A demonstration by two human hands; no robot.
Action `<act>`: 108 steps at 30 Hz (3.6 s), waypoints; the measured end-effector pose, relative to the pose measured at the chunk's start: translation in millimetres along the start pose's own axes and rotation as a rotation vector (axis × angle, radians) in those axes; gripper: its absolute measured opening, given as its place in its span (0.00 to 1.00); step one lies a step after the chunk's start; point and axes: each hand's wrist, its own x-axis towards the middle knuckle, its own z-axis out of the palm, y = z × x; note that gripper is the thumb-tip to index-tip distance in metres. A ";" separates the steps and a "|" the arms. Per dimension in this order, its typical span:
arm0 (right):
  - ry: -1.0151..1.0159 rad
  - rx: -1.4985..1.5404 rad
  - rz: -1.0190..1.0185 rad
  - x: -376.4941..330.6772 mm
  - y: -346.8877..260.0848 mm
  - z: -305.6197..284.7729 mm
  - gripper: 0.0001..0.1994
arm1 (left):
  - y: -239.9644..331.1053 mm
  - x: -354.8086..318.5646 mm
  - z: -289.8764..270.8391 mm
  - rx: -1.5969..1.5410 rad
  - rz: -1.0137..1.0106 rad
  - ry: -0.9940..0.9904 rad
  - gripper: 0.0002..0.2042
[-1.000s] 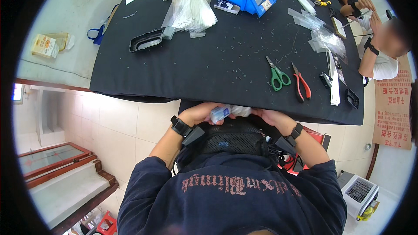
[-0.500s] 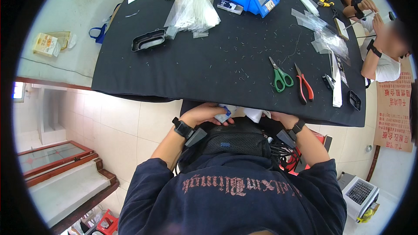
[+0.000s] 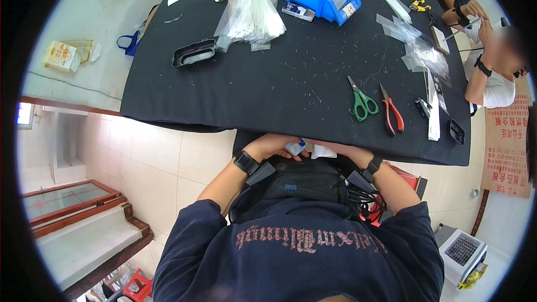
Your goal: The recorder is assembling small fishing tackle components at a table, using scissors to trim line and handling small metal parts.
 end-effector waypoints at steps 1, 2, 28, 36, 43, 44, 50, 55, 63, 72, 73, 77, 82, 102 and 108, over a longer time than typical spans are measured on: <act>-0.027 -0.054 0.008 2.8 -0.8 1.7 0.24 | -1.0 1.5 -0.3 -0.004 -0.008 0.006 0.16; -0.059 -0.110 0.022 5.2 -1.3 2.9 0.24 | -1.7 2.9 -0.3 -0.025 0.008 -0.009 0.17; 0.272 -0.944 -0.113 -69.7 65.2 -75.3 0.22 | -181.2 -198.7 -15.6 0.732 -0.266 0.427 0.21; 0.267 -1.019 -0.295 -70.6 86.6 -83.2 0.20 | -276.2 -160.0 -11.3 0.163 0.298 0.789 0.14; 0.275 -0.853 -0.509 -53.2 133.1 -98.4 0.18 | -314.2 -120.8 -44.0 0.543 0.080 1.019 0.15; 0.211 -0.511 -0.419 -48.0 143.3 -98.6 0.18 | -309.9 -123.5 -47.6 0.573 -0.021 0.979 0.16; 0.136 0.731 -0.126 -32.9 181.2 -108.6 0.18 | -322.3 -112.8 -84.0 1.388 0.017 0.714 0.16; 0.138 0.380 -0.327 -29.8 192.1 -110.6 0.17 | -319.9 -139.9 -74.9 0.305 0.206 0.631 0.16; 0.262 0.667 -0.069 -34.0 188.6 -102.6 0.15 | -226.4 -158.1 -6.2 0.425 -0.068 1.285 0.11; 0.453 0.493 0.052 -56.9 174.5 -100.4 0.13 | -235.0 -168.3 -11.9 -0.228 0.323 0.918 0.16; 0.442 0.580 0.024 -56.9 179.5 -101.7 0.13 | -234.9 -165.6 -12.7 -0.027 0.385 0.932 0.15; 0.619 0.462 0.143 -71.3 175.2 -104.9 0.14 | -215.8 -120.3 -26.7 0.561 0.515 1.107 0.15; 0.161 0.335 0.147 -149.4 71.7 -103.2 0.17 | -137.5 -157.2 -28.9 0.979 0.063 0.676 0.18; 0.421 -0.096 -0.431 -113.6 -143.8 3.7 0.32 | 148.6 -77.5 111.7 0.188 0.446 -0.069 0.14; 0.518 0.067 -0.540 -112.2 -122.7 -27.1 0.22 | 175.4 -136.3 145.3 -0.049 0.864 -0.223 0.08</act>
